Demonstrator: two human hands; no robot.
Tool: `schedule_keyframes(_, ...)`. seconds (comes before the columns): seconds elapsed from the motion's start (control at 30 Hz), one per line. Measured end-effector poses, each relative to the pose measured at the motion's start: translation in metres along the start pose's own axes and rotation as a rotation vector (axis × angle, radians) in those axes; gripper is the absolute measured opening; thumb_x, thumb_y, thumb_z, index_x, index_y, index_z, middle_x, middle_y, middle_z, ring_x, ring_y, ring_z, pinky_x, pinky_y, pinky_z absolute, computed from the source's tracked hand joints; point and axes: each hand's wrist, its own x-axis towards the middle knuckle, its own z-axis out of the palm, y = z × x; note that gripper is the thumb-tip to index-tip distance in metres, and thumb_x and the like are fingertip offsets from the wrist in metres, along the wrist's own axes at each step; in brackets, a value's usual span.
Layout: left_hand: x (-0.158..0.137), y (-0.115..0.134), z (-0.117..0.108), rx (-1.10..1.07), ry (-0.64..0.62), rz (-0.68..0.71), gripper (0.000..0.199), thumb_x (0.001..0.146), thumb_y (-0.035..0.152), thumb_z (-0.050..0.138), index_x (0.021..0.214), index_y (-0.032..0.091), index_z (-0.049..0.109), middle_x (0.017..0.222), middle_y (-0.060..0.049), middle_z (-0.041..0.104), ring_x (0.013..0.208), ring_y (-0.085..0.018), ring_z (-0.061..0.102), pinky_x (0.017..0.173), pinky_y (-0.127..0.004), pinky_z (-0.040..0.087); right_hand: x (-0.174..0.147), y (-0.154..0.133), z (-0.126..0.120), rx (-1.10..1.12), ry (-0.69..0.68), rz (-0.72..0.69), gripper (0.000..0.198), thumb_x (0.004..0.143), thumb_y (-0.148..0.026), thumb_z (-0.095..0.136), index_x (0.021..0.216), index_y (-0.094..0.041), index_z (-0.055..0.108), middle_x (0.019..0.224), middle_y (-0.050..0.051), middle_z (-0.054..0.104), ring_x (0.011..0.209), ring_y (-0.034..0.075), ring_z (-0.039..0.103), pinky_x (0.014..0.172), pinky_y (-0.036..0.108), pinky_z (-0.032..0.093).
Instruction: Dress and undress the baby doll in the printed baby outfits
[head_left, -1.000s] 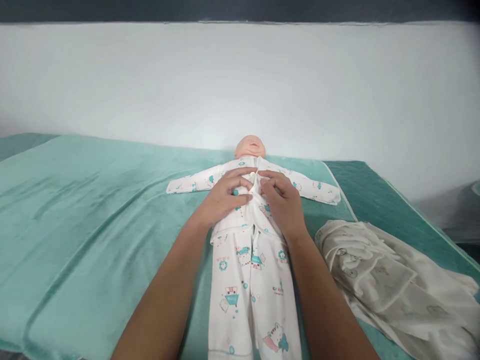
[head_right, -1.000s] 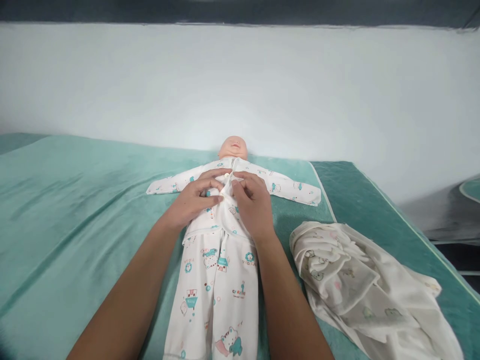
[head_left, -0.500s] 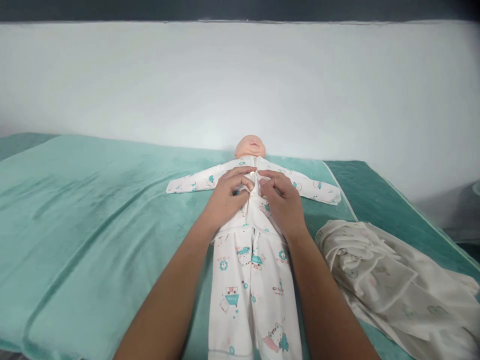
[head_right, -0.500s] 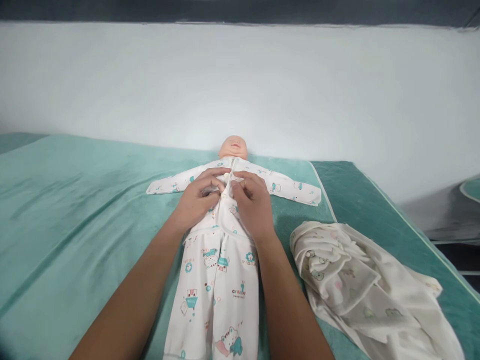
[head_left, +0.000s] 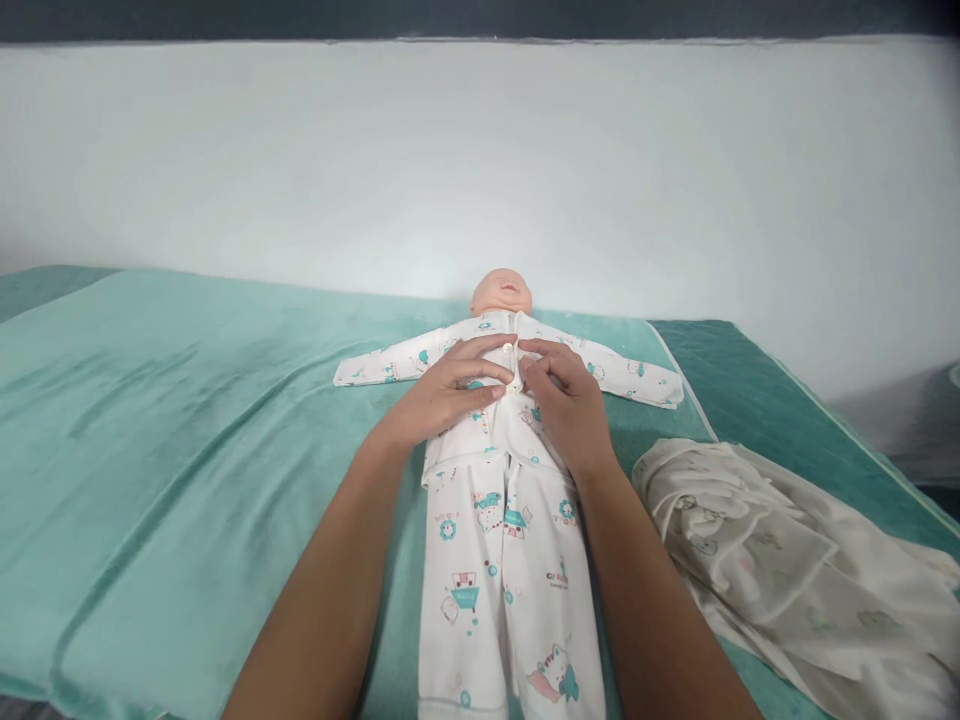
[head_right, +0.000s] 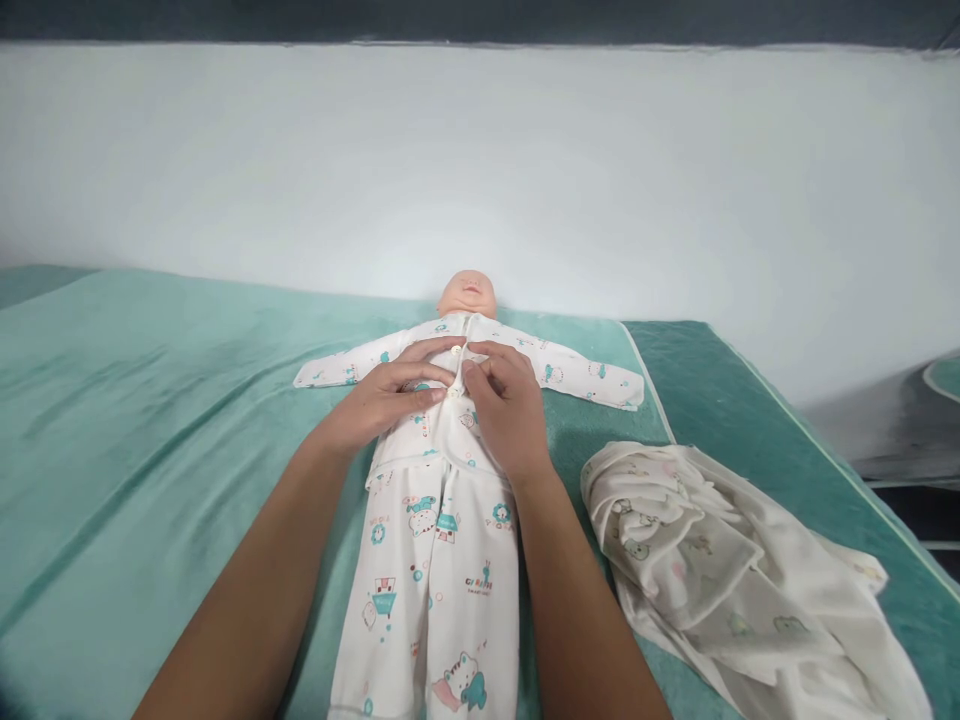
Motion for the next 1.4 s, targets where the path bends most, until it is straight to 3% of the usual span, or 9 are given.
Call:
schedule_keyframes(0.27,0.0,-0.006,-0.001,-0.041,-0.008,-0.001,0.017,0.09,0.039,0.062,0.102,0.033,0.074,0.152,0.004,0.045,0.146,-0.024,0.032,0.119,-0.048,0.029,0.0,0.002,0.0,0.002,-0.021,-0.014,0.03,0.087,-0.034,0.059,0.059,-0.024,0.056,0.116,0.001,0.068,0.118,0.024,0.055,0.104,0.045,0.037)
schedule_keyframes(0.63,0.001,-0.004,-0.002,-0.031,0.001,-0.037,0.017,0.086,0.04,0.067,0.097,0.03,0.076,0.151,0.002,0.046,0.145,-0.026,0.034,0.119,-0.049,0.028,0.004,0.006,-0.025,0.023,-0.343,-0.052,0.011,0.087,-0.032,0.061,0.079,-0.027,0.064,0.139,0.001,0.054,0.137,0.023,0.041,0.117,0.046,0.025)
schedule_keyframes(0.9,0.001,-0.003,0.001,-0.013,0.04,-0.047,0.014,0.085,0.038,0.067,0.092,0.03,0.075,0.15,0.002,0.048,0.144,-0.026,0.037,0.118,-0.05,0.031,0.002,0.003,-0.023,0.011,-0.308,-0.024,0.007,0.081,-0.033,0.068,0.085,-0.027,0.064,0.14,0.002,0.054,0.138,0.023,0.042,0.116,0.048,0.028)
schedule_keyframes(1.4,-0.001,-0.002,-0.002,-0.031,0.017,-0.053,0.014,0.088,0.036,0.065,0.096,0.031,0.076,0.151,0.003,0.047,0.144,-0.025,0.037,0.118,-0.05,0.031,0.002,-0.004,-0.024,-0.009,-0.299,0.034,0.005,0.077,-0.027,0.071,0.076,-0.026,0.067,0.139,0.001,0.056,0.135,0.025,0.046,0.114,0.05,0.03)
